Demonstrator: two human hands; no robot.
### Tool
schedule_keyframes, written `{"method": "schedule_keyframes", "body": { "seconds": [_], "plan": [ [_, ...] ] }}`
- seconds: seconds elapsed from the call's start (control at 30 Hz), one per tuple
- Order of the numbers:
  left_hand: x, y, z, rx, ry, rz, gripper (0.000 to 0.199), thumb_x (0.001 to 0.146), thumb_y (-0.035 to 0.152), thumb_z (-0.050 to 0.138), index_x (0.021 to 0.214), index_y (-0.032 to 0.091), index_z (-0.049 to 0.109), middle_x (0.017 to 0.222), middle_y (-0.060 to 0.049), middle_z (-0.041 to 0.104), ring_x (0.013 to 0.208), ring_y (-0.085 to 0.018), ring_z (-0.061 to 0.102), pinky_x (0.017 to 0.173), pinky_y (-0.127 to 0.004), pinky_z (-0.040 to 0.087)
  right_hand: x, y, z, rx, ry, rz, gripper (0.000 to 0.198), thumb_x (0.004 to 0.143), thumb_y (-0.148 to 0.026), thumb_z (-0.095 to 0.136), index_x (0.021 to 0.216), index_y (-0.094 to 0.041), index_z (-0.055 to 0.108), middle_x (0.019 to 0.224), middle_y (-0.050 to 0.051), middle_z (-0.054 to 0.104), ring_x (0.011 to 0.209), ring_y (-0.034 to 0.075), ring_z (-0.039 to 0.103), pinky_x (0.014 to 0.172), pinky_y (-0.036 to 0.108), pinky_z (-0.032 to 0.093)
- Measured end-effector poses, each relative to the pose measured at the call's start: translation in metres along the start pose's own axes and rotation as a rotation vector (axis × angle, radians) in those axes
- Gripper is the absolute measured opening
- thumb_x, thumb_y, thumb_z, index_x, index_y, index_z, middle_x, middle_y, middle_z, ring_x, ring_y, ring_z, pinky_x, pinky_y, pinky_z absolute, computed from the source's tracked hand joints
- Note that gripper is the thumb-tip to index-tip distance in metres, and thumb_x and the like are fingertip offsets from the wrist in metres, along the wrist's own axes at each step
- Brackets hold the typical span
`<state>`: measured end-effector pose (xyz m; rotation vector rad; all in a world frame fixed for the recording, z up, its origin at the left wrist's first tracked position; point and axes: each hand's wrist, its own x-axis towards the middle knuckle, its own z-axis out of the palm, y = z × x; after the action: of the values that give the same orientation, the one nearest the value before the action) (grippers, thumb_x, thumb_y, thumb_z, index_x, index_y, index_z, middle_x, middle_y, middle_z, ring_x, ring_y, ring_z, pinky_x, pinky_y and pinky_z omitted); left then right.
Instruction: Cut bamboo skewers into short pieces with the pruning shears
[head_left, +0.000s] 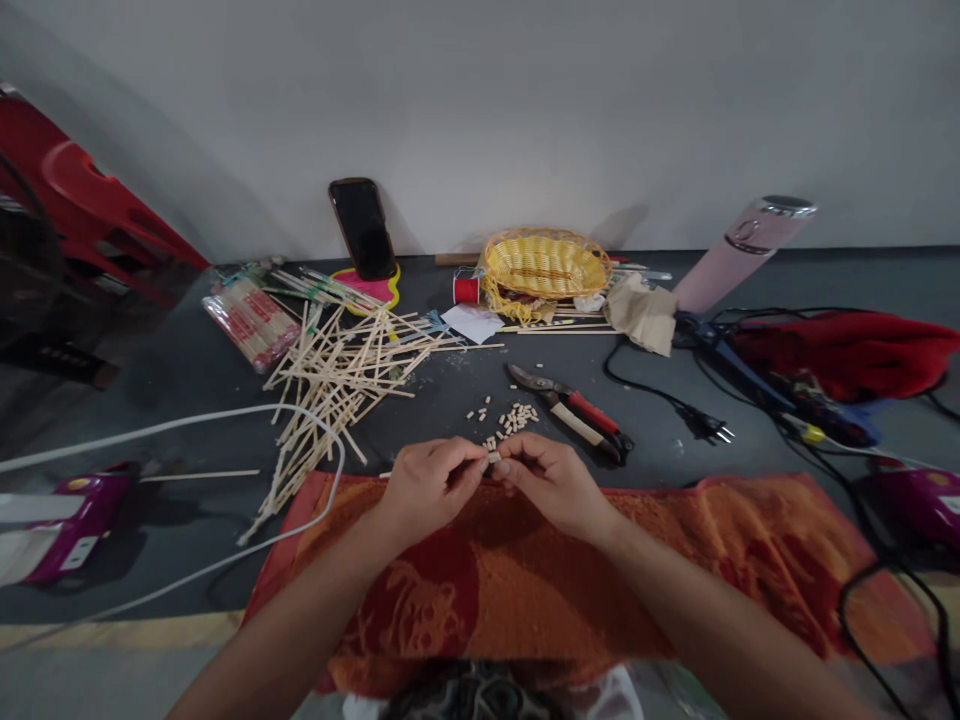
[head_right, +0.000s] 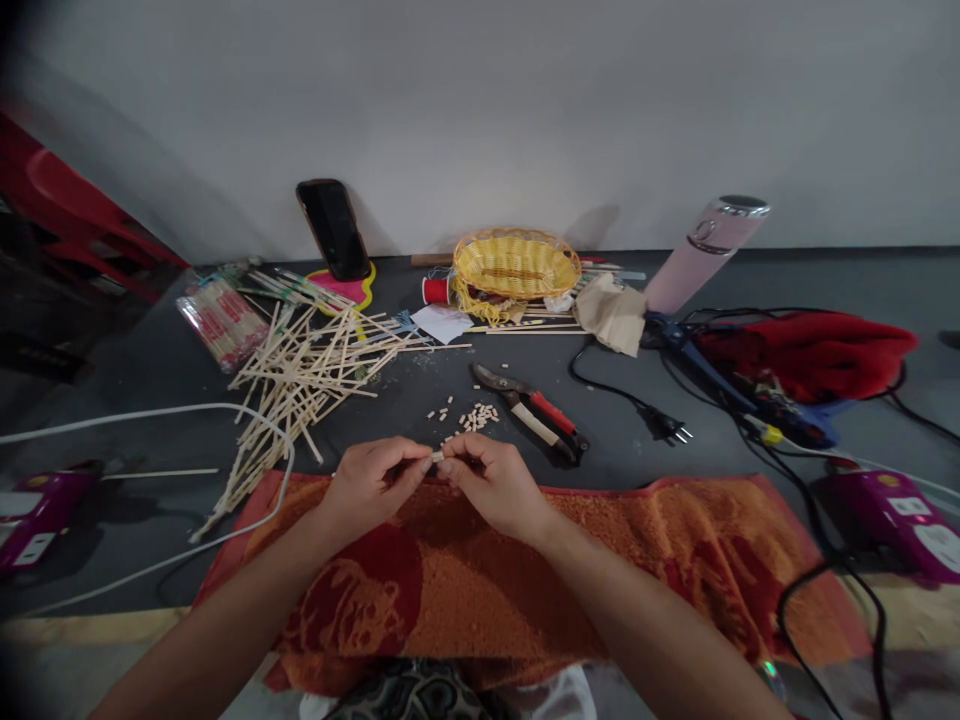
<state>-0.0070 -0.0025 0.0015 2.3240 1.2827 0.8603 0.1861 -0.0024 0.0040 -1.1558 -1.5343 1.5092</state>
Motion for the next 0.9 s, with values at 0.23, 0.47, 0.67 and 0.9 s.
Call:
{"method": "schedule_keyframes", "body": {
  "seconds": [0.23, 0.47, 0.67, 0.9],
  "plan": [
    [-0.0002, -0.0001, -0.0007, 0.008, -0.015, -0.008, 0.014, 0.09, 0.026, 0.052, 0.089, 0.02, 0.065, 0.075, 0.0, 0.071, 0.066, -0.011, 0.064, 0.065, -0.022, 0.046, -0.0008, 0.0001, 0.0001, 0.01, 0.001, -0.002, 0.02, 0.085, -0.04, 0.059, 0.084, -0.019, 0.061, 0.073, -0.001, 0.057, 0.062, 0.01, 0.052, 0.06, 0.024, 0.046],
    [-0.0002, 0.0, -0.0005, 0.009, -0.019, -0.006, 0.013, 0.09, 0.025, 0.053, 0.089, 0.02, 0.065, 0.075, 0.001, 0.07, 0.066, -0.011, 0.064, 0.064, -0.022, 0.045, -0.0007, -0.0003, 0.0004, 0.016, -0.001, -0.009, 0.022, 0.085, -0.04, 0.059, 0.083, -0.019, 0.061, 0.073, -0.001, 0.057, 0.062, 0.01, 0.052, 0.06, 0.023, 0.046],
    [-0.0002, -0.0007, -0.0003, 0.009, -0.006, -0.002, 0.012, 0.089, 0.024, 0.053, 0.088, 0.021, 0.065, 0.074, 0.001, 0.07, 0.064, -0.011, 0.063, 0.062, -0.022, 0.045, -0.0012, 0.0003, 0.0, -0.004, -0.01, -0.015, 0.021, 0.086, -0.041, 0.058, 0.084, -0.02, 0.061, 0.073, -0.001, 0.057, 0.064, 0.011, 0.052, 0.061, 0.023, 0.046],
    [0.0, -0.0016, 0.0002, 0.01, -0.001, 0.014, 0.013, 0.089, 0.024, 0.053, 0.089, 0.021, 0.065, 0.075, 0.001, 0.071, 0.066, -0.011, 0.064, 0.064, -0.022, 0.046, -0.0006, 0.0014, -0.0001, -0.002, -0.009, -0.009, 0.022, 0.086, -0.042, 0.058, 0.084, -0.02, 0.061, 0.073, -0.001, 0.058, 0.064, 0.011, 0.052, 0.061, 0.024, 0.046]
  ]
}}
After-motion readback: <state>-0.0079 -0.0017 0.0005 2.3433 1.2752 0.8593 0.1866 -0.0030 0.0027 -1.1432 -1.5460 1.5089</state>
